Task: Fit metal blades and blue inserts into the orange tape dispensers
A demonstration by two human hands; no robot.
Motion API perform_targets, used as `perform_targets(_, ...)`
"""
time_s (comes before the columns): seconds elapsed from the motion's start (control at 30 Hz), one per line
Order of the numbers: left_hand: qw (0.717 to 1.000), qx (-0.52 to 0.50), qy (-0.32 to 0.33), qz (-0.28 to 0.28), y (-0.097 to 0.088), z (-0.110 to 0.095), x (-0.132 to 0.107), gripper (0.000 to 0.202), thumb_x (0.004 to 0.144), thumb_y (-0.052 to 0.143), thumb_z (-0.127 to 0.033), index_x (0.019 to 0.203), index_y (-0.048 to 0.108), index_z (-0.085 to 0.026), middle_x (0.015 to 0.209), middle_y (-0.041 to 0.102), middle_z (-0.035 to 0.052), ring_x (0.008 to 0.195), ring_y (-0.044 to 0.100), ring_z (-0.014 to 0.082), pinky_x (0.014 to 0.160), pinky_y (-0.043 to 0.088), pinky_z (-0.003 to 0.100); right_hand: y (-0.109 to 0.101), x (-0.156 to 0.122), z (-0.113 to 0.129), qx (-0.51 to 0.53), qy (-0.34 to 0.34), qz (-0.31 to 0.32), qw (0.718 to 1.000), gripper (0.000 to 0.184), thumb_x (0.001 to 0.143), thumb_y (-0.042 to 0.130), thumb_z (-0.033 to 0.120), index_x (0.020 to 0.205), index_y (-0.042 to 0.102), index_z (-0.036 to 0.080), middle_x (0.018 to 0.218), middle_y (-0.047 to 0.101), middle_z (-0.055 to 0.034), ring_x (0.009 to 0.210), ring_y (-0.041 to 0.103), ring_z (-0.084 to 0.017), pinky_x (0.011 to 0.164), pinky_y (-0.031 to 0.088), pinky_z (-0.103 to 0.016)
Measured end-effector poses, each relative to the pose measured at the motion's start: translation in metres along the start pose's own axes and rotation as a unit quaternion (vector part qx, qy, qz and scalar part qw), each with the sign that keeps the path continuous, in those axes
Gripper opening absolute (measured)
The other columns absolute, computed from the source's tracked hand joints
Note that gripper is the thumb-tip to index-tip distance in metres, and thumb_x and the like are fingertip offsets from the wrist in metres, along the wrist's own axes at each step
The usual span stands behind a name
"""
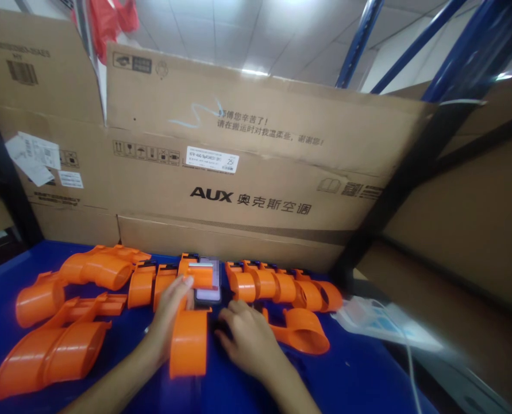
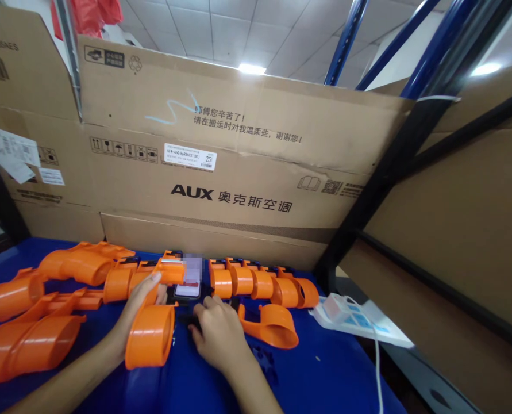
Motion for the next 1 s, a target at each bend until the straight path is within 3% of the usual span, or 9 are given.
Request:
perform_targets(0.1,1.0,0.018,0.013,0.005,0.004,-0.004,-0.003,0.048,0.08,0.068,-0.058,0.061,0.044,-0.022,0.052,0.042,-0.0073,0.05,0.035,0.0103,0.051,0.033,0.023,-0.005,-0.002,0.0,0.008,0.009,0.001,1.0,0.006,0.083,0.065,0.026,0.086,0.066,0.021,0.091,0.07,-0.0075,0.085,0.064,-0.025,0.068,0.042,-0.031)
perform_targets(0.2,0.999,0.041,0.026,0.018,0.011,-0.009,-0.01,0.046,0.085,0.064,-0.056,0.062,0.046,-0.021,0.054,0.044,-0.0065,0.051,0.037,0.0109,0.053,0.033,0.024,-0.014,-0.003,-0.008,0.081,0.039,-0.026,0.996,0.01,0.085,0.061,0.025,0.076,0.06,0.021,0.071,0.065,-0.0021,0.062,0.06,-0.018,0.054,0.033,-0.026)
perform_targets(0.37,0.995,0.081,0.039,0.044,0.023,-0.013,-0.021,0.041,0.088,0.065,-0.051,0.064,0.051,-0.02,0.055,0.047,-0.0054,0.054,0.039,0.012,0.056,0.033,0.024,-0.041,-0.009,-0.028,0.235,0.086,-0.2,0.947,0.016,0.094,0.056,0.031,0.081,0.057,0.022,0.055,0.05,0.0047,0.047,0.047,-0.013,0.047,0.031,-0.024)
perform_targets(0.5,0.989,0.121,0.038,0.079,0.031,-0.006,-0.026,0.03,0.089,0.064,-0.049,0.082,0.062,-0.02,0.063,0.051,-0.0046,0.06,0.045,0.0139,0.06,0.036,0.025,-0.055,-0.016,-0.027,0.256,0.062,-0.287,0.921,0.016,0.094,0.061,0.033,0.103,0.066,0.021,0.067,0.061,0.0008,0.052,0.052,-0.014,0.052,0.042,-0.026)
perform_targets(0.67,0.982,0.145,0.019,0.124,0.036,0.004,-0.027,0.03,0.09,0.063,-0.049,0.098,0.063,-0.02,0.068,0.051,-0.0047,0.064,0.048,0.0144,0.063,0.039,0.026,-0.06,-0.015,-0.012,0.246,-0.027,-0.286,0.926,0.023,0.094,0.062,0.026,0.115,0.068,0.021,0.092,0.07,-0.0067,0.081,0.067,-0.02,0.073,0.055,-0.031)
perform_targets(1.0,0.978,0.133,0.012,0.161,0.042,0.007,-0.032,0.028,0.09,0.065,-0.04,0.109,0.065,-0.019,0.075,0.057,-0.0025,0.068,0.051,0.0146,0.064,0.043,0.025,-0.053,-0.013,-0.009,0.244,-0.045,-0.267,0.931,0.027,0.094,0.061,0.022,0.121,0.067,0.021,0.096,0.068,-0.008,0.085,0.065,-0.021,0.079,0.056,-0.034)
Point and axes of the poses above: each hand's wrist, its own x-axis towards the middle knuckle, its own y-axis out of the palm, z = x × y, the point moved 7 cm from there along x, towards the middle knuckle
